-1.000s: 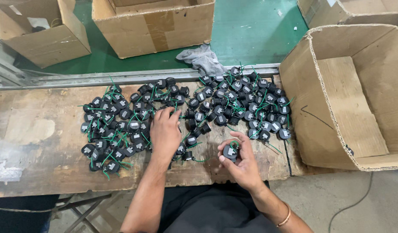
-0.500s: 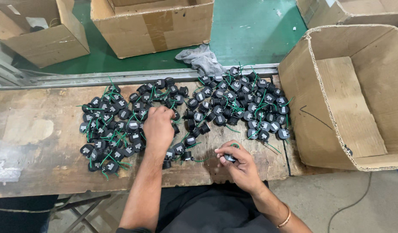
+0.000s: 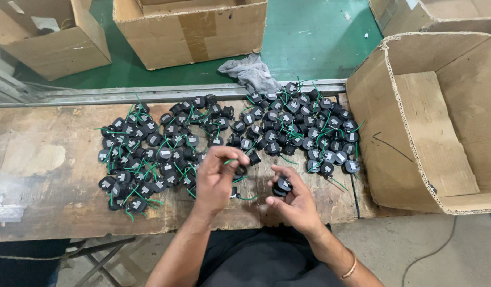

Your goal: The person picks up small black electronic components with green wires from a workbench, folds and arranges each wire against the component body, and places the finished units into a cardboard box. They briefly wipe a hand on a cloth and occasionally gather scattered components back into a pile.

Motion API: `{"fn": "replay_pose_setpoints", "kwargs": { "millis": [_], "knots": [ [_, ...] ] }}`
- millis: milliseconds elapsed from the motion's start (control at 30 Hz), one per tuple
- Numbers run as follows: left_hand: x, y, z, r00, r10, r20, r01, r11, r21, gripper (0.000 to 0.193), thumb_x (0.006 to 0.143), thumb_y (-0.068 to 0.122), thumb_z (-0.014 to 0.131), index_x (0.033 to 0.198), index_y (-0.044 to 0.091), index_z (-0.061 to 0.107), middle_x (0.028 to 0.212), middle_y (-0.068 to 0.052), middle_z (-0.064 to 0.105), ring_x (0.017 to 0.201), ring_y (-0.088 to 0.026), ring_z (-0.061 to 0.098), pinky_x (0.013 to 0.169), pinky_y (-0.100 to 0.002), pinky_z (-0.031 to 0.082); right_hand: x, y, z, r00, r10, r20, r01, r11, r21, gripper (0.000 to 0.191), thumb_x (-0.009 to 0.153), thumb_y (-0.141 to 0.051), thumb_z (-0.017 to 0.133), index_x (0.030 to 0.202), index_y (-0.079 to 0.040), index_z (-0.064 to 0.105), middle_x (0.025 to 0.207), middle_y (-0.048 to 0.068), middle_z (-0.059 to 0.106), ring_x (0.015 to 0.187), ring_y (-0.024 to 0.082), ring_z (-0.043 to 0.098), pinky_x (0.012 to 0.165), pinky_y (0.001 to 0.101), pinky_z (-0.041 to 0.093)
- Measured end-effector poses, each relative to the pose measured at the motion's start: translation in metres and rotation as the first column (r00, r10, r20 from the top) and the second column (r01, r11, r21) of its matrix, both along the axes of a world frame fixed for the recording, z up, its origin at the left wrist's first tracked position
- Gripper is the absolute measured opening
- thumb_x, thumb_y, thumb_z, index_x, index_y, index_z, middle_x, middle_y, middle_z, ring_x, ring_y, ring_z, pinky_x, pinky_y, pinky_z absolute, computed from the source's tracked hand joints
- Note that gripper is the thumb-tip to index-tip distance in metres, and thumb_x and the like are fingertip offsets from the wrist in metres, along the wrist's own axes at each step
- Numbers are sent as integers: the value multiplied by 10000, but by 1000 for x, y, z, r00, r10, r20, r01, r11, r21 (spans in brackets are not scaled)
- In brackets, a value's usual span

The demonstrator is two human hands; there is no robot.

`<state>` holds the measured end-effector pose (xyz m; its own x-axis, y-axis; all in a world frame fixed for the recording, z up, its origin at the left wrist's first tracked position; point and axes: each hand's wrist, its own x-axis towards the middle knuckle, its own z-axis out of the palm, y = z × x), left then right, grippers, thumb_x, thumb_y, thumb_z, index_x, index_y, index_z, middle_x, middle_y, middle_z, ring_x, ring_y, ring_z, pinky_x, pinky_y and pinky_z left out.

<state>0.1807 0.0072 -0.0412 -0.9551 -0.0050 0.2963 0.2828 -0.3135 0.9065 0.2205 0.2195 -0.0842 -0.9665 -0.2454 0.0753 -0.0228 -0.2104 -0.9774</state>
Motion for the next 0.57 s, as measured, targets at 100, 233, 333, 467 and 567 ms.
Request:
{"fn": "replay_pose_setpoints", "kwargs": {
  "millis": [100, 233, 333, 467, 567],
  "knots": [
    [5, 20, 2, 978, -72, -195, 26, 974, -227, 159, 942, -73, 635, 1052, 42, 639, 973, -82, 728, 930, -198, 728, 849, -311, 593, 0, -7, -6, 988, 38, -148, -30, 998, 51, 508, 881, -36, 763, 1338, -13, 542, 1252, 52, 498, 1200, 147, 521, 1002, 281, 482],
    [7, 22, 8, 898, -61, -436, -95, 940, -327, 172, 946, -97, 618, 1036, 44, 652, 1031, -91, 759, 977, -238, 751, 869, -344, 613, -2, -2, -11, 897, 32, -442, 115, 946, 303, 342, 945, -40, 757, 1264, 22, 651, 1326, 94, 602, 1308, 198, 548, 1101, 338, 459],
    [11, 19, 8, 876, -35, -480, -157, 922, -353, 163, 945, -77, 681, 1037, 58, 675, 1046, -88, 779, 936, -222, 757, 819, -326, 614, 0, 5, -9, 998, 60, -14, -60, 998, -26, 357, 961, -96, 742, 1270, 48, 635, 1280, 116, 571, 1107, 201, 646, 909, 315, 614],
    [18, 23, 0, 884, 25, -466, -174, 945, -279, 181, 948, -73, 692, 1061, 69, 699, 1048, -90, 778, 882, -211, 756, 765, -301, 615, 6, 0, -7, 998, 64, -3, -63, 990, 124, 540, 790, -30, 830, 1272, 21, 595, 1243, 62, 523, 1165, 160, 599, 911, 330, 621],
    [16, 26, -7, 932, -33, -362, -57, 971, -234, 178, 978, -50, 673, 1096, 76, 717, 1088, -93, 782, 813, -207, 735, 716, -283, 608, -33, 6, -6, 998, 53, -27, -50, 995, 91, 483, 810, -11, 830, 1241, 30, 616, 1244, 60, 505, 1174, 172, 601, 915, 343, 635]
  ]
}}
